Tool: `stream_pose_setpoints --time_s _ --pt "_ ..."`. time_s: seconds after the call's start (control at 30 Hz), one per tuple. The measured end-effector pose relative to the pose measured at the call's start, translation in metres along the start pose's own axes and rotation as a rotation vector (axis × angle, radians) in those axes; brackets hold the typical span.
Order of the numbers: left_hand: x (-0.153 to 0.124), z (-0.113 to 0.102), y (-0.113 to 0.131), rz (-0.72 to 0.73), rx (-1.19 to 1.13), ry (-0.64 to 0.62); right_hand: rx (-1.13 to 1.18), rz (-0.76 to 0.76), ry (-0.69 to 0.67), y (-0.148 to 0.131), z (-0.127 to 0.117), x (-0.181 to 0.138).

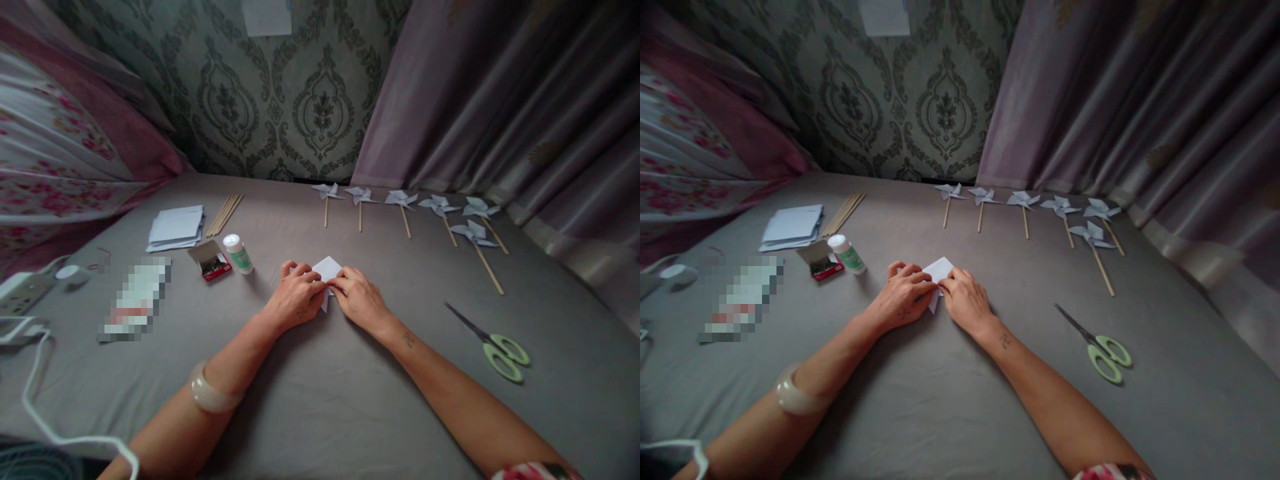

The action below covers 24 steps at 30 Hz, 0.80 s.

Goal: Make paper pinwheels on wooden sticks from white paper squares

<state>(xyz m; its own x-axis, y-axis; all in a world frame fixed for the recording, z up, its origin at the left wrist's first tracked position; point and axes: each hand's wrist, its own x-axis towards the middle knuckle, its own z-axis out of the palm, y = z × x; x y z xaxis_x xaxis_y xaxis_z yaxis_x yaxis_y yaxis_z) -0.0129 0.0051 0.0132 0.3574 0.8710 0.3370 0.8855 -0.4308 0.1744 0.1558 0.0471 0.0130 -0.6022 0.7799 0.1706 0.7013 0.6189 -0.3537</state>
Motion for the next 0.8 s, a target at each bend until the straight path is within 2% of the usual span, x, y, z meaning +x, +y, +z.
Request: stream_pose_setpoints --time_s 0.17,0.27,0.43,0.8 --pt "0.001 0.003 -0.007 -0.071 -0.062 0.068 -0.158 -0.092 -0.009 -0.005 -0.002 -0.005" --pt "0.001 0.006 -0.011 -0.174 -0.062 0.130 -0.212 -0.130 -0.032 -0.006 -0.003 -0.004" --pt "0.001 0.008 -0.013 -0.339 -0.088 0.155 -0.276 -0.197 -0.109 -0.007 -0.009 0.004" --pt "0.001 0.007 -0.014 -0.394 -0.134 0.161 -0.376 -0.239 -0.319 -0.015 -0.024 0.016"
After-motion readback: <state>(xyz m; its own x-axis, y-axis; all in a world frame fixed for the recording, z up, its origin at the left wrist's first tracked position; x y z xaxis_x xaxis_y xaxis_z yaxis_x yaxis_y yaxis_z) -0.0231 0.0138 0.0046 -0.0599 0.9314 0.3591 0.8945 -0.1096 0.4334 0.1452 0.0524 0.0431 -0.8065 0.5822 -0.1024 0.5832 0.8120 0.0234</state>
